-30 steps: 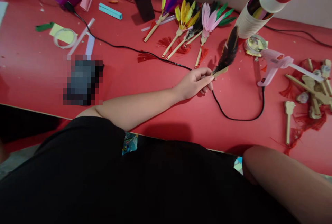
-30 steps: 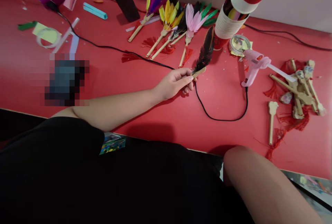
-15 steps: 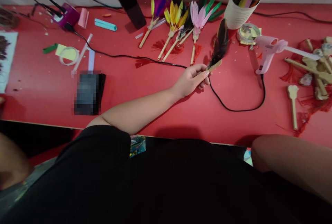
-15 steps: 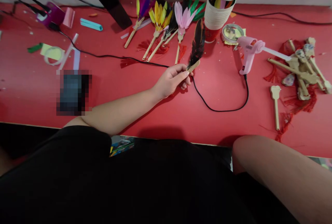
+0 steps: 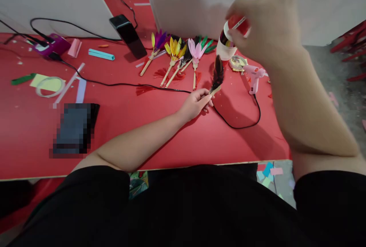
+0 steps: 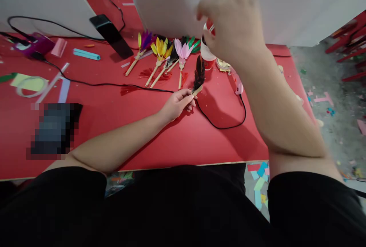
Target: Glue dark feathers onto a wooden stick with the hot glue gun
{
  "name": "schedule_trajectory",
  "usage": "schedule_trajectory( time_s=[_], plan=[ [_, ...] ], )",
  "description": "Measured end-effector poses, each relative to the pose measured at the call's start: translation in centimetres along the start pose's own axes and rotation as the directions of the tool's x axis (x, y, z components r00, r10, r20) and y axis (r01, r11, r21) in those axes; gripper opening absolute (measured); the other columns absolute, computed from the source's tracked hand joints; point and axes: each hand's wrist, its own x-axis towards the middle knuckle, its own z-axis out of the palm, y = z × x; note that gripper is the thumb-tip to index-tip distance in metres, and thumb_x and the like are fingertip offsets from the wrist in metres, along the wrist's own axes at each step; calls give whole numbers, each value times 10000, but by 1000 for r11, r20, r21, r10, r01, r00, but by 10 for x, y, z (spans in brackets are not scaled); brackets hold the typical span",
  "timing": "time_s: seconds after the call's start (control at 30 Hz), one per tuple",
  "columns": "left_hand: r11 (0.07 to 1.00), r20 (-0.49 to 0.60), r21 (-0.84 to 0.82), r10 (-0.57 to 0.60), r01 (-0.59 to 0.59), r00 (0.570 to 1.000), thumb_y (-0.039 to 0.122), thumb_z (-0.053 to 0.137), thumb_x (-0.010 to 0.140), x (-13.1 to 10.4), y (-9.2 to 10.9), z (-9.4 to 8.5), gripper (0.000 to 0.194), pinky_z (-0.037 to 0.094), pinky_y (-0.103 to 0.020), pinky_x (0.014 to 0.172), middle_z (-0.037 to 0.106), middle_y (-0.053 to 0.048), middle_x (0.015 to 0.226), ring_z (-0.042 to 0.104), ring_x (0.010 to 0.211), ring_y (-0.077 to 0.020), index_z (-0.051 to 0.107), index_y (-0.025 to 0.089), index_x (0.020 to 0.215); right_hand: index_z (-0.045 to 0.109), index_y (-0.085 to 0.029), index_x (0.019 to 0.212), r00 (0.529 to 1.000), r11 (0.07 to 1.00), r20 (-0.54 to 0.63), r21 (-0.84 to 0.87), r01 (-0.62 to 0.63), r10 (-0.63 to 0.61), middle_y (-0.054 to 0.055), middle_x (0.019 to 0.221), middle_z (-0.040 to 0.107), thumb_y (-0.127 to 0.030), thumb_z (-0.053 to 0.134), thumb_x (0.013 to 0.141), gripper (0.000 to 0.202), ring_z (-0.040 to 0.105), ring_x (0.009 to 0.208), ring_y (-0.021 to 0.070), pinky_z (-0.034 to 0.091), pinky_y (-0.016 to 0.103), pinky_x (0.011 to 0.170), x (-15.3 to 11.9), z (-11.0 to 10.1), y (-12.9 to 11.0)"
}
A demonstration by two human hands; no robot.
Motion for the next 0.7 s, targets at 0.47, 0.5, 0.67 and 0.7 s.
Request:
schedule_trajectory(
  time_s=[0.47,0.5,0.67,0.7],
  plan=[
    [1000,31,-11,-24,24,999,112,680,1193,1,4,3,232,529,-164,557,774,19,776,639,548,-57,710,187,975,832,-42,1010,909,874,405,-473,116,98,163,1694,813,87,741,946,170,623,1703,322,279,671,1466,74,49,-3],
    [1000,32,-9,-27,28,999,108,668,1197,1,4,3,240,527,-167,553,775,18,779,638,548,-58,709,187,975,835,-48,1050,906,842,410,-521,143,100,181,1636,844,43,775,966,138,677,1648,320,350,660,1451,75,50,-2],
    [1000,40,-3,-28,29,999,112,670,1195,2,2,2,225,519,-184,552,781,17,793,640,551,-64,712,190,988,853,-116,999,894,805,442,-556,205,77,157,1322,932,-50,922,964,102,796,1501,360,508,662,1393,84,47,6],
    [1000,41,-3,-26,26,999,113,684,1189,2,2,2,219,519,-184,557,782,17,793,643,552,-63,713,191,987,864,-119,990,899,827,432,-531,186,76,151,1279,931,-47,921,966,95,806,1484,370,517,673,1381,86,47,10]
  ],
)
